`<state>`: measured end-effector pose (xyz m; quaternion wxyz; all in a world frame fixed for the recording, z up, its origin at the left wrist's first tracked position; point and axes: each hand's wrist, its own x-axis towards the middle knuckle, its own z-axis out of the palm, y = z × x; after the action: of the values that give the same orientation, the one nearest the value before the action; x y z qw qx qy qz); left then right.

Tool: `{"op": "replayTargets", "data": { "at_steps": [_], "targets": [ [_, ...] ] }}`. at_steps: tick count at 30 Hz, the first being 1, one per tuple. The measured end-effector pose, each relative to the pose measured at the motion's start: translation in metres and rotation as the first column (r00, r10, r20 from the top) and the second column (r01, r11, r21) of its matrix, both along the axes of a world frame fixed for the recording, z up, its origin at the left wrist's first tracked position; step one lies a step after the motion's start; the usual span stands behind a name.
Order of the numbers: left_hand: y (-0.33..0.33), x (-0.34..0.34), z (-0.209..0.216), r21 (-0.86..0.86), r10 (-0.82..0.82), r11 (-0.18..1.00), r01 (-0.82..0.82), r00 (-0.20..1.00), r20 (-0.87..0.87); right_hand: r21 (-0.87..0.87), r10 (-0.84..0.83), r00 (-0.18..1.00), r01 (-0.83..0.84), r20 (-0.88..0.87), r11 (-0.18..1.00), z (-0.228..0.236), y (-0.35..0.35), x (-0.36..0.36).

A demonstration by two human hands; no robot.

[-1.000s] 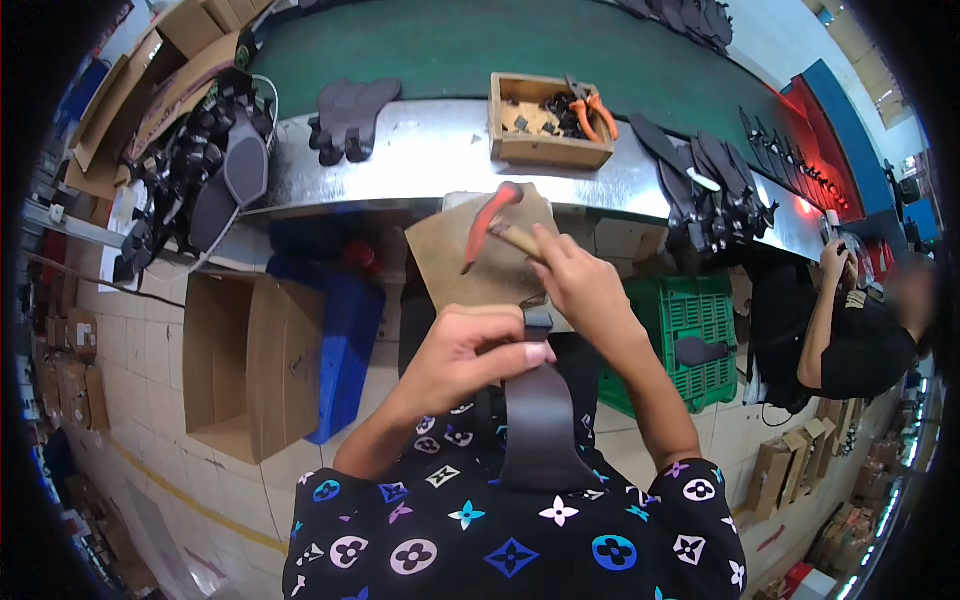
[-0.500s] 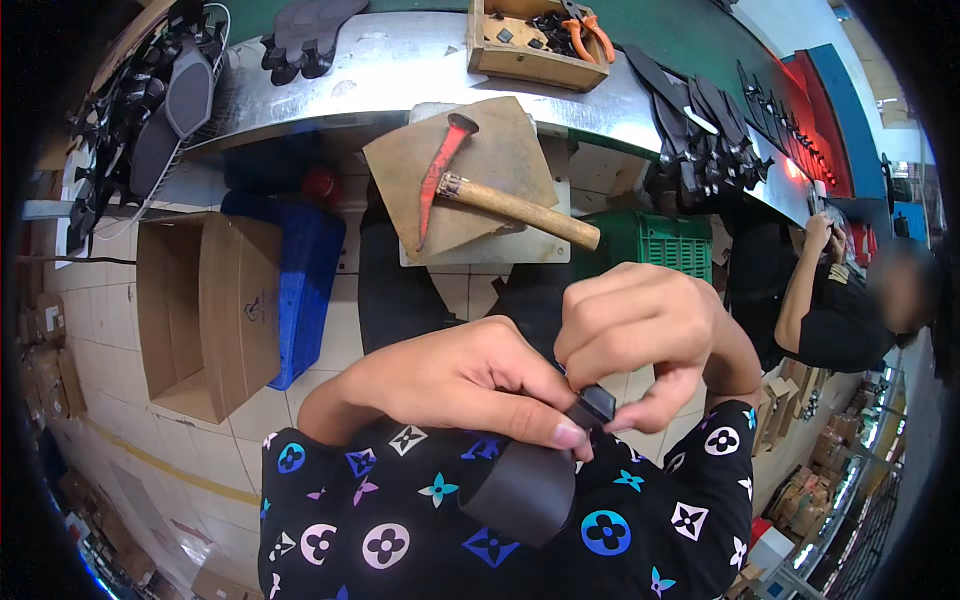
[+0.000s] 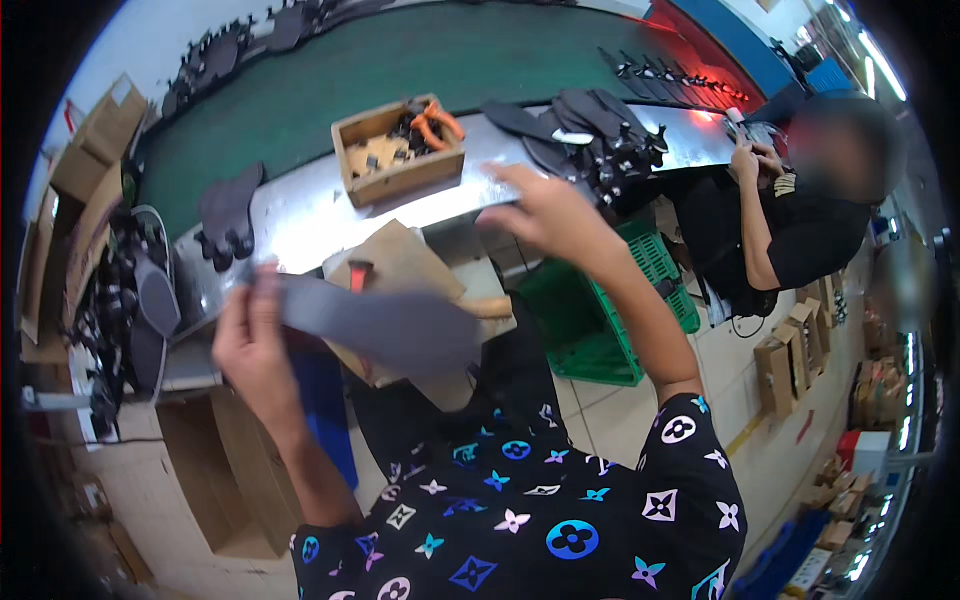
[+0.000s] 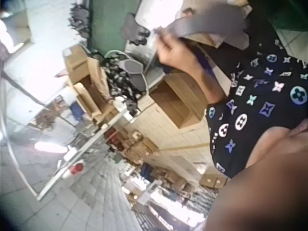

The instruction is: Hammering and assembling shoe sole components at a manufacturing workstation.

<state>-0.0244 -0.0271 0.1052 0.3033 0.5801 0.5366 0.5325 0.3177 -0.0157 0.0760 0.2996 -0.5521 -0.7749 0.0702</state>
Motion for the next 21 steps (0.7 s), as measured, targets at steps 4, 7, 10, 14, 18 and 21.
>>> {"op": "replayTargets", "data": {
  "at_steps": [4, 7, 10, 14, 18, 21],
  "targets": [
    [0.073, -0.053, -0.019, 0.255, 0.369, 0.899, -0.356, 0.93, -0.004, 0.422, -0.719, 0.694, 0.664, -0.04, 0.617, -0.025, 0.043, 0.12],
    [0.119, -0.088, -0.05, 0.19, 0.318, 0.948, -0.256, 0.716, -0.622, 0.218, -0.82, 0.561, 0.791, 0.111, 0.571, -0.047, 0.065, 0.218],
    [0.123, -0.076, -0.093, 0.211, 0.372, 0.926, -0.314, 0.659, -0.654, 0.166, -0.65, 0.753, 0.657, -0.1, 0.735, -0.054, 0.087, 0.219],
    [0.063, 0.024, -0.029, 0.323, 0.07, 0.928, 0.186, 0.764, -0.641, -0.224, -0.23, 0.218, 0.055, -0.948, 0.973, 0.03, 0.046, 0.035],
    [0.022, 0.07, 0.0, 0.399, -0.184, 0.833, 0.383, 0.872, -0.453, -0.112, -0.2, -0.05, -0.687, -0.978, 0.718, 0.07, -0.042, -0.1],
    [-0.002, 0.045, 0.011, 0.45, -0.074, 0.877, 0.17, 0.972, -0.222, 0.036, 0.326, 0.395, -0.588, -0.859, 0.808, 0.028, -0.049, -0.125]
  ]
}}
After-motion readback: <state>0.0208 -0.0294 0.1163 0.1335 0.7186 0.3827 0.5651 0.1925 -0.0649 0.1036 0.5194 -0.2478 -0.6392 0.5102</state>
